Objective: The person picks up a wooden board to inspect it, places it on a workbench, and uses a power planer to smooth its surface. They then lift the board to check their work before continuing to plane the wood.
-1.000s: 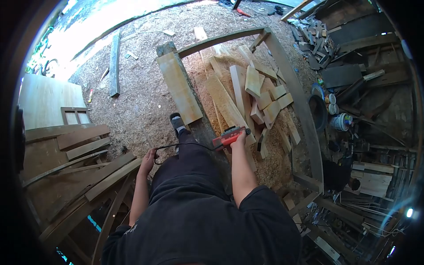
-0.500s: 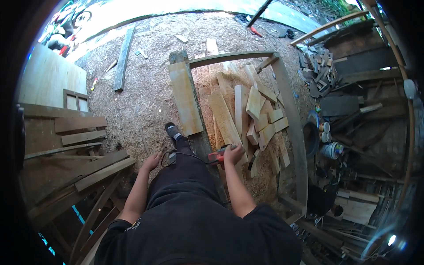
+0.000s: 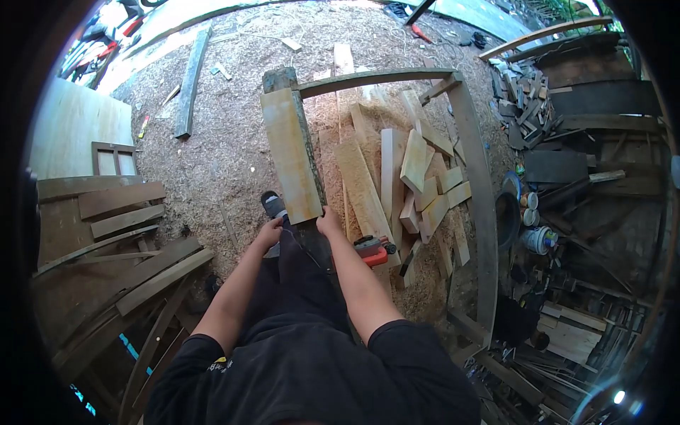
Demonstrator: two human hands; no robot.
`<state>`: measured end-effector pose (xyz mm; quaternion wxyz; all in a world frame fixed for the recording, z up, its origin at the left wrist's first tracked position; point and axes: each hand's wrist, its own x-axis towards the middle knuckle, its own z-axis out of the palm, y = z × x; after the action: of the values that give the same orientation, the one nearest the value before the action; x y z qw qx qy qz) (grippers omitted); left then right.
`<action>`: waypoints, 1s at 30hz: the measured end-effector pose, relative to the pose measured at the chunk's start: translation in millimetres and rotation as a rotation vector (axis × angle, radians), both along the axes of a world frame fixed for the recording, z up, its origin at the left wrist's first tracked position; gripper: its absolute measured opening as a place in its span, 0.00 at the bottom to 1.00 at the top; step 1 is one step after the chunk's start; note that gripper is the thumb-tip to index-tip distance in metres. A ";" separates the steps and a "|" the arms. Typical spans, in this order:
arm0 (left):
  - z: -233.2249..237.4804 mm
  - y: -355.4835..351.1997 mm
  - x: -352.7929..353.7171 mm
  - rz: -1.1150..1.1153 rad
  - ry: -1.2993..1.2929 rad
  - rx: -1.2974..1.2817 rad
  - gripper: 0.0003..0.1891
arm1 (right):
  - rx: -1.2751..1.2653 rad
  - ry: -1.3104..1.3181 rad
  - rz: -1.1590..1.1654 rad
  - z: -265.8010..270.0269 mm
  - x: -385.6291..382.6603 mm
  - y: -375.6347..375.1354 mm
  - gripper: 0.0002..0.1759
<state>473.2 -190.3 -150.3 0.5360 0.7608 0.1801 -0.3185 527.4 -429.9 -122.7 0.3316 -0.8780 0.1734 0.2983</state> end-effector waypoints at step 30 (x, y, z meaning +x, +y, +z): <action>309.2 -1.6 160.9 0.607 -0.775 -0.004 0.22 | 0.402 -0.783 -0.234 310.9 148.4 58.4 0.19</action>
<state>634.1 -192.0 159.0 0.6336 0.7356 0.1803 0.1580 675.8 -371.5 188.2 0.5677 -0.8173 0.0716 -0.0677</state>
